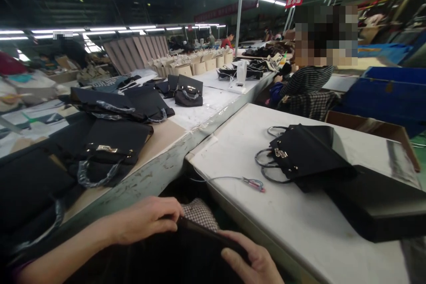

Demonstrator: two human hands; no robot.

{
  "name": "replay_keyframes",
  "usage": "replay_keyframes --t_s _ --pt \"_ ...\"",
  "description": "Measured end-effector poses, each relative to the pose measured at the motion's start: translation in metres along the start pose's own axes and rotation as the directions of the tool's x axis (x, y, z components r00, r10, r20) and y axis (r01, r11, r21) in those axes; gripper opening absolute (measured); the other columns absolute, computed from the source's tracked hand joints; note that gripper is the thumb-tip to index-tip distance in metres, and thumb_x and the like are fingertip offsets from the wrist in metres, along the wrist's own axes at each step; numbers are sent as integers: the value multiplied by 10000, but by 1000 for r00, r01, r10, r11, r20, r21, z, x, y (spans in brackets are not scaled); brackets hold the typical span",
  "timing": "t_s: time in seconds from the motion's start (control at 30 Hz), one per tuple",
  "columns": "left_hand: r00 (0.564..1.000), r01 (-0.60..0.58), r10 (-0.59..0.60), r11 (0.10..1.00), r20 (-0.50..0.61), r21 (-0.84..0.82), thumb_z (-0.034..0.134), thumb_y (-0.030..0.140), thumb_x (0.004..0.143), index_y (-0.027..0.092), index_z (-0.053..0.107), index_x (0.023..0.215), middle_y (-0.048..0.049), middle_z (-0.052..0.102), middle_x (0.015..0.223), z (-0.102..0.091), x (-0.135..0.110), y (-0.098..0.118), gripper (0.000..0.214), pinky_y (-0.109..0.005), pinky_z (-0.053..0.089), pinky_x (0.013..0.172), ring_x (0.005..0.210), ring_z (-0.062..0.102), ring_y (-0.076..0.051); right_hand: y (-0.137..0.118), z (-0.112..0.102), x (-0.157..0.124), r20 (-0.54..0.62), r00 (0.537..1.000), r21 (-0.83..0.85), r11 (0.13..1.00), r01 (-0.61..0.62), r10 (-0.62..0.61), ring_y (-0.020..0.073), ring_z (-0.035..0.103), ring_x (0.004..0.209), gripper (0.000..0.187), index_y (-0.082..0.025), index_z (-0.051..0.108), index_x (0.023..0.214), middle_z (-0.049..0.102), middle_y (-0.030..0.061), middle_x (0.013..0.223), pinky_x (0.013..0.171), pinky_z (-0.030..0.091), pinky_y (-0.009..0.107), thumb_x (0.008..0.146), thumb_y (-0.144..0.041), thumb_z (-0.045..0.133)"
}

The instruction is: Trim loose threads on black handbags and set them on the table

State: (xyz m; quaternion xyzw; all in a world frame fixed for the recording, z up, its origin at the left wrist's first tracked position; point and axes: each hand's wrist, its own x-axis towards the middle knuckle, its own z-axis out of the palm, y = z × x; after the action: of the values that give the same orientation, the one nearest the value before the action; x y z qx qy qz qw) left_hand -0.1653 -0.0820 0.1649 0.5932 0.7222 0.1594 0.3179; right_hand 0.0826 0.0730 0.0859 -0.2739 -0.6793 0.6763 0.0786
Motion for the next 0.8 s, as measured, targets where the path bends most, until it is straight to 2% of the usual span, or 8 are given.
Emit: replay_keyframes --t_s 0.1,0.3,0.43,0.6,0.8 --pt "1000 -17 16 999 9 31 581 217 920 224 589 856 42 663 1004 2 2 -1 64 -234 360 739 855 606 -149 4 -3 1 -22 1000 -6 1000 18 -18 246 724 947 355 -276 758 1108 788 6 998 839 584 267 830 -490 706" --pt "1000 13 -12 984 -7 177 534 233 941 228 506 848 59 600 865 8 4 -4 96 -261 289 640 723 541 -137 16 -4 2 -19 999 -67 997 40 -42 238 717 961 350 -269 743 1150 780 7 1047 845 572 260 865 -463 685" --pt "999 54 -54 979 -7 199 517 258 949 225 495 833 58 584 832 10 5 -4 122 -274 259 619 697 520 -137 15 -1 2 -35 999 -84 996 38 -41 217 714 945 353 -286 737 1169 784 -7 1013 823 562 228 900 -490 634" --pt "998 70 -68 982 -14 174 508 242 942 220 516 819 61 576 817 10 4 -1 125 -270 264 629 699 510 -128 9 4 -1 -128 990 -155 987 31 -51 191 716 852 313 -295 775 1072 783 -32 883 767 543 189 886 -509 639" --pt "994 111 -109 984 -22 138 521 235 912 204 521 772 54 576 768 9 3 5 143 -257 290 632 696 508 -126 9 12 -3 -236 971 -159 987 4 -42 191 702 744 312 -253 788 903 769 -16 778 664 533 195 838 -532 667"
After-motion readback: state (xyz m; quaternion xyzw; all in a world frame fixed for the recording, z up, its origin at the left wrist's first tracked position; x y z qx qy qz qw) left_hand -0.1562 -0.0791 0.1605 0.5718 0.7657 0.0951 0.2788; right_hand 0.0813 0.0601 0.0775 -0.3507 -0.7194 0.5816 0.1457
